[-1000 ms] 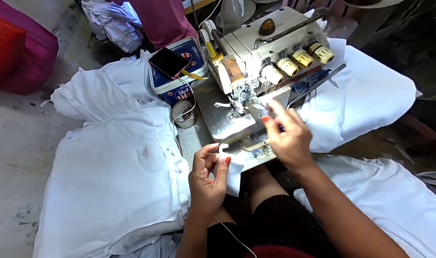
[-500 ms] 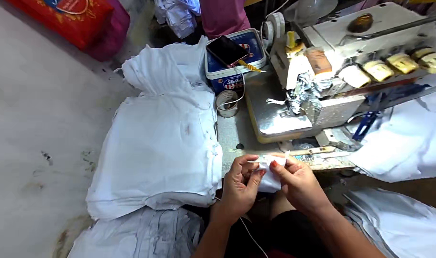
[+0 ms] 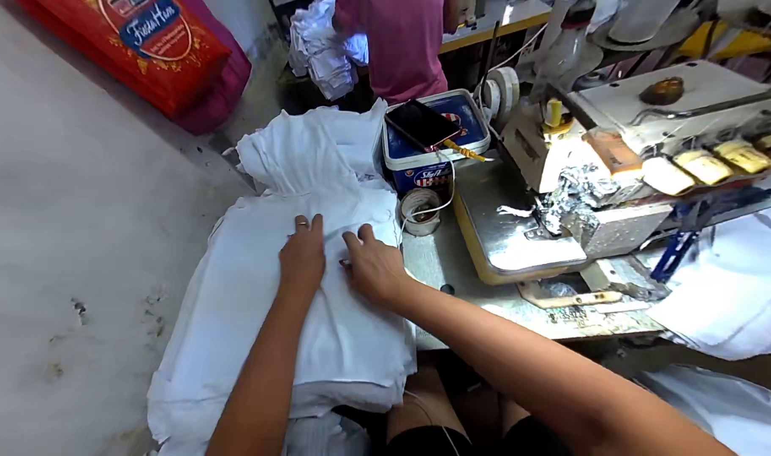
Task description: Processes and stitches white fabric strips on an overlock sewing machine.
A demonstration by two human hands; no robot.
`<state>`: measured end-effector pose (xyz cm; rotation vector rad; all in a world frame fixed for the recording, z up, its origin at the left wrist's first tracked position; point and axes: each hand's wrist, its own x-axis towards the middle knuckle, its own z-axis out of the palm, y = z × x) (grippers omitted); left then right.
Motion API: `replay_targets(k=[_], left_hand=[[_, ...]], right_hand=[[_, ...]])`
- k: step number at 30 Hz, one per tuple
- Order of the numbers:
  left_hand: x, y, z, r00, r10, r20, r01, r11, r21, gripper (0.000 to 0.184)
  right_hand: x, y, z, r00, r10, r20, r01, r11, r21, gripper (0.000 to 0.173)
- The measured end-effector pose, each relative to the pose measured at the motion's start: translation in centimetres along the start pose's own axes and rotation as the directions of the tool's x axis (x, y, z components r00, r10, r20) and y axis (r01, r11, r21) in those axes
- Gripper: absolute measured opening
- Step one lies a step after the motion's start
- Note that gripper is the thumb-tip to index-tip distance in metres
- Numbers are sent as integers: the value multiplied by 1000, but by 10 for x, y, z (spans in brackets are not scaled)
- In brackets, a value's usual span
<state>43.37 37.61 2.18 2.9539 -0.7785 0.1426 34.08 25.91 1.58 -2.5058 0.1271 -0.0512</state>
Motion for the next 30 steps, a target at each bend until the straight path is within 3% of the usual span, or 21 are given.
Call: replay_targets(k=[3,6,7,9,11,12,13,14,15,16,17,18,19,21,23,26,30], left_hand=[[-23,-66,-24,983,93,-159,-92,996,11,41],[-71,-153,-54,958,160,-238,-195,972,-131,25],[-87,-177,-57,943,131,-304,-212,945,-250,30],[-109,-185,-68,878,-85,-470,-245,765,-595,30],[-106,-135,-96,714,-385,-584,-228,661,-715,14],[-100,-112,-109,674,-443,-591,-220,644,-733,17],[-91,-103,-115,667,-387,-636,-267,673,-690,18],[-76,-105,-114,667,-212,-714,-377,731,-569,20],[-52,-101,-114,619,34,-784,-513,774,-371,24],[-28,-81,-120,547,246,-800,-609,772,-179,31],[-12,-37,-130,529,339,-778,-636,765,-99,31],[-8,29,-134,599,232,-766,-610,753,-248,26],[3,69,-132,642,329,-693,-655,705,-272,26],[29,125,-102,658,577,-484,-739,618,-269,23],[42,168,-59,723,655,-222,-688,653,-317,21],[43,210,-19,812,582,45,-539,776,-328,24],[23,249,-29,925,347,158,-298,917,-267,28]], right_hand=[[31,3,11,999,27,-38,-29,999,-43,40],[30,-2,15,989,-112,-101,116,992,41,29],[25,-7,17,974,-181,-132,198,972,125,27],[7,-27,20,935,-299,-192,350,867,356,28],[-20,-51,13,898,-352,-265,440,685,581,27],[-35,-59,6,885,-348,-309,463,596,656,27],[-50,-63,-2,876,-325,-357,481,524,703,26],[-65,-61,-12,873,-294,-389,487,480,730,25],[-78,-53,-20,870,-249,-426,493,457,740,24],[-90,-41,-25,863,-190,-467,500,450,740,23],[-102,-24,-29,856,-112,-504,497,447,744,23],[-114,-4,-30,843,-22,-538,490,446,749,22],[-127,18,-31,824,73,-562,475,451,756,21],[-157,62,-29,783,271,-560,398,474,785,18],[-186,102,-24,733,425,-531,279,524,805,17],[-212,137,-16,661,540,-521,176,564,807,16],[-213,150,-22,568,576,-588,207,591,780,16]])
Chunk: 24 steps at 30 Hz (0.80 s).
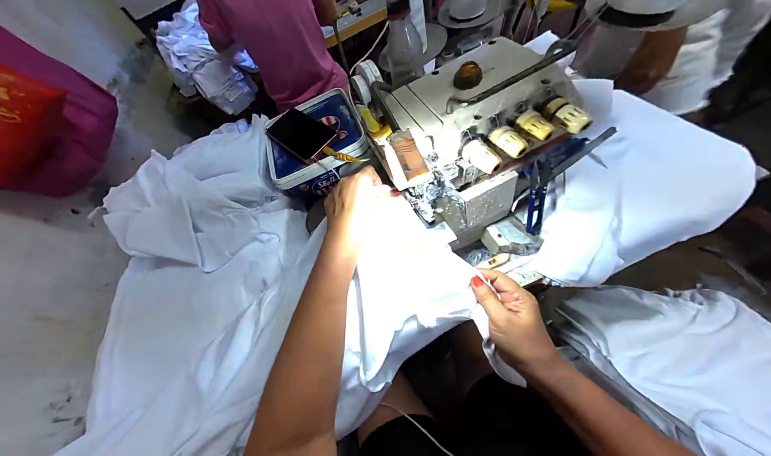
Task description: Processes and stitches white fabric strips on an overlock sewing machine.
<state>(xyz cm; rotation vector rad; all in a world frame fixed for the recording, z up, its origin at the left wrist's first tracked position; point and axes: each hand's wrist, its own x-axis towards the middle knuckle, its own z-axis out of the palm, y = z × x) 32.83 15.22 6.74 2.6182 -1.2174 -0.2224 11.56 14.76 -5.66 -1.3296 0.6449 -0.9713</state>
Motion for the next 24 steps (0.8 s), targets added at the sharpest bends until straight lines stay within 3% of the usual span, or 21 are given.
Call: replay_targets(k=[6,9,11,14,15,17,19,21,22,24], left_hand=[[33,11,24,991,-117,-60,120,991,60,35],[20,15,25,988,-118,-102,129,985,111,40],[-14,16,34,963,-12,-269,41,994,101,45],[-82,11,61,803,194,-563,-280,958,-69,34],[-105,12,71,773,191,-605,-360,917,-171,27],[-142,12,89,845,140,-516,-442,725,-528,28],[-166,9,105,929,172,-329,-370,494,-787,57],[-177,9,116,957,181,-228,-281,368,-886,73],[-180,10,118,961,173,-217,-265,337,-904,67],[-187,12,119,962,121,-243,-270,314,-910,37]], right_hand=[[11,10,5,993,-99,-61,98,995,-7,16],[15,22,5,993,-113,-39,111,992,-50,17],[17,29,0,996,-93,-9,92,992,-90,20],[14,23,-14,998,-53,27,56,988,-143,24],[11,18,-18,998,-52,32,56,986,-158,21],[2,9,-24,994,-88,72,97,986,-136,17],[-10,2,-25,979,-146,140,155,987,-50,14],[-21,-4,-22,968,-169,183,169,985,17,10],[-26,-8,-19,969,-165,186,161,986,38,9],[-34,-11,-13,973,-157,167,147,987,69,8]])
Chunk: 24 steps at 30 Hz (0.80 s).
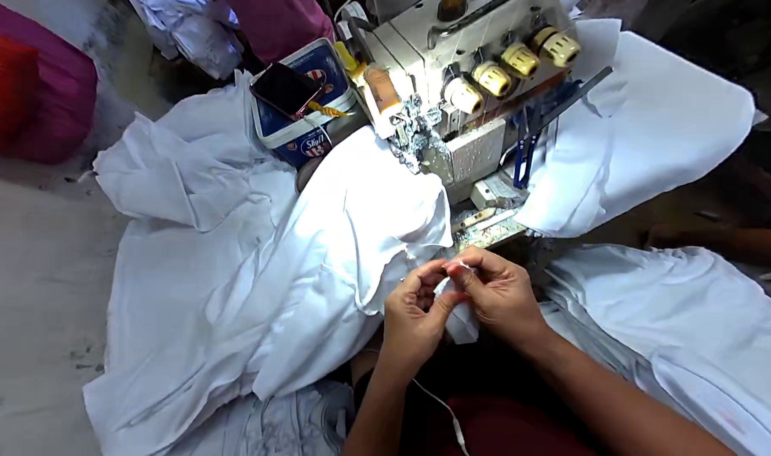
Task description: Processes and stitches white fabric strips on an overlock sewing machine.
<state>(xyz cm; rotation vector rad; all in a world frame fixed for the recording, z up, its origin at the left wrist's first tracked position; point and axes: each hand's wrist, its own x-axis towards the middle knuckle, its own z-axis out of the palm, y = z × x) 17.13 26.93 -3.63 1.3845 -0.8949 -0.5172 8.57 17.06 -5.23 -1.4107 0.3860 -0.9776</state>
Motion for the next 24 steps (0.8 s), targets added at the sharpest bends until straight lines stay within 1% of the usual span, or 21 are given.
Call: replay_targets(k=[1,2,3,4,5,7,8,11,12,13,15,17,19,20,22,24], left_hand=[[-3,1,0,999,21,-34,-21,1000,19,24],[-5,3,-1,997,52,-60,-49,998,42,16],[-7,5,-4,994,81,-72,-76,995,61,12],[-9,6,-7,991,111,-74,-104,991,82,11],[-12,7,-11,987,140,-76,-132,986,100,11],[-17,9,-19,981,180,-75,-172,980,105,11],[-19,10,-23,980,190,-68,-185,980,71,11],[-27,16,-29,985,166,-50,-170,980,-101,9],[-28,17,-29,985,159,-69,-167,977,-132,10],[-29,19,-29,984,157,-89,-168,975,-143,10],[-33,20,-31,981,166,-103,-181,970,-161,11],[-36,21,-36,985,167,-50,-175,943,-282,14],[-38,21,-39,989,142,42,-106,876,-471,24],[-38,20,-39,988,137,69,-79,842,-533,21],[-38,18,-38,980,170,103,-77,802,-593,8],[-37,16,-40,963,212,165,-62,773,-631,6]], right_hand=[[-3,-1,2,1000,2,-9,-2,1000,17,8],[-6,-2,3,1000,1,1,-1,999,41,7],[-8,-2,3,999,0,40,-2,998,70,11],[-10,-3,2,995,1,101,-10,996,91,19],[-12,-4,1,990,1,143,-13,996,89,22],[-16,-9,2,987,-30,158,27,999,20,8],[-17,-11,2,984,-59,168,61,998,-10,6],[-20,-18,2,959,-105,262,106,994,9,15],[-21,-19,2,949,-104,298,101,995,24,19],[-21,-20,4,942,-104,319,101,995,26,19],[-22,-20,6,931,-131,342,132,991,18,16],[-20,-20,6,900,-187,393,190,981,31,18],[-18,-20,5,856,-227,464,225,972,62,20],[-18,-22,5,834,-231,501,225,972,72,20],[-20,-29,8,809,-220,545,206,975,89,18],[-26,-30,14,826,-195,529,149,980,129,13]])
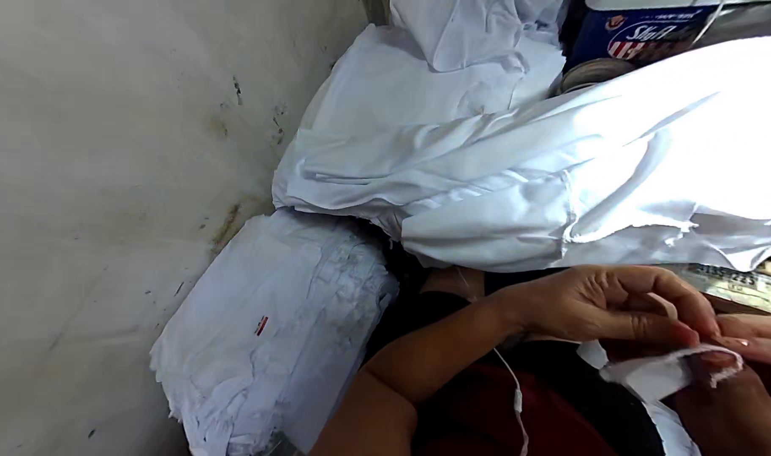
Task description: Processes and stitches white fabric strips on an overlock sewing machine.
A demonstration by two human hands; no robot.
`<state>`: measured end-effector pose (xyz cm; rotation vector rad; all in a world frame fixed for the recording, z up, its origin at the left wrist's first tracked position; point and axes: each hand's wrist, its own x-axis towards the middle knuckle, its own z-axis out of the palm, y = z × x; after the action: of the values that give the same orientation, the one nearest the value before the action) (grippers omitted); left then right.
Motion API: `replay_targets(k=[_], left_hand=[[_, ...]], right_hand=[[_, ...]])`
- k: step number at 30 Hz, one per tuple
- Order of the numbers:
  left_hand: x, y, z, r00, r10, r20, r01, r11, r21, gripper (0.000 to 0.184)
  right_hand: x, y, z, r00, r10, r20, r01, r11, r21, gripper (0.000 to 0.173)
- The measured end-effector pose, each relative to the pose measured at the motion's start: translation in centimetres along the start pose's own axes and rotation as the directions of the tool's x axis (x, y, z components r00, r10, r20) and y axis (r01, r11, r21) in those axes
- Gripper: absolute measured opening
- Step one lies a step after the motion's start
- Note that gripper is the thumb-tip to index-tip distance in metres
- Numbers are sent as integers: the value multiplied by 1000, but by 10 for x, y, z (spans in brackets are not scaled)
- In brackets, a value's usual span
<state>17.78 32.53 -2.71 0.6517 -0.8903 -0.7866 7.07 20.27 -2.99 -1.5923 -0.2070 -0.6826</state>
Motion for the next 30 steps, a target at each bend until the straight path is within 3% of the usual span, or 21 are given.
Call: replay_targets(k=[6,12,16,22,27,30], left_hand=[[-6,3,-9,989,-74,129,72,997,21,8],[-7,-1,-9,997,-6,78,6,1000,1,12],[-9,-2,-9,998,6,61,-8,1000,24,11],[-11,0,-11,992,-21,121,17,999,34,7],[-12,-2,-13,995,-14,98,12,1000,21,11],[-12,-1,-11,999,0,50,-4,997,83,8]], right_hand=[[-7,3,5,992,80,92,-92,987,132,13],[-7,11,4,996,16,86,-22,997,72,18],[-6,10,3,992,35,120,-41,998,50,13],[-8,17,4,993,64,102,-81,981,176,26],[-8,18,0,986,56,155,-72,992,102,18],[-8,17,2,995,10,103,-11,1000,12,14]])
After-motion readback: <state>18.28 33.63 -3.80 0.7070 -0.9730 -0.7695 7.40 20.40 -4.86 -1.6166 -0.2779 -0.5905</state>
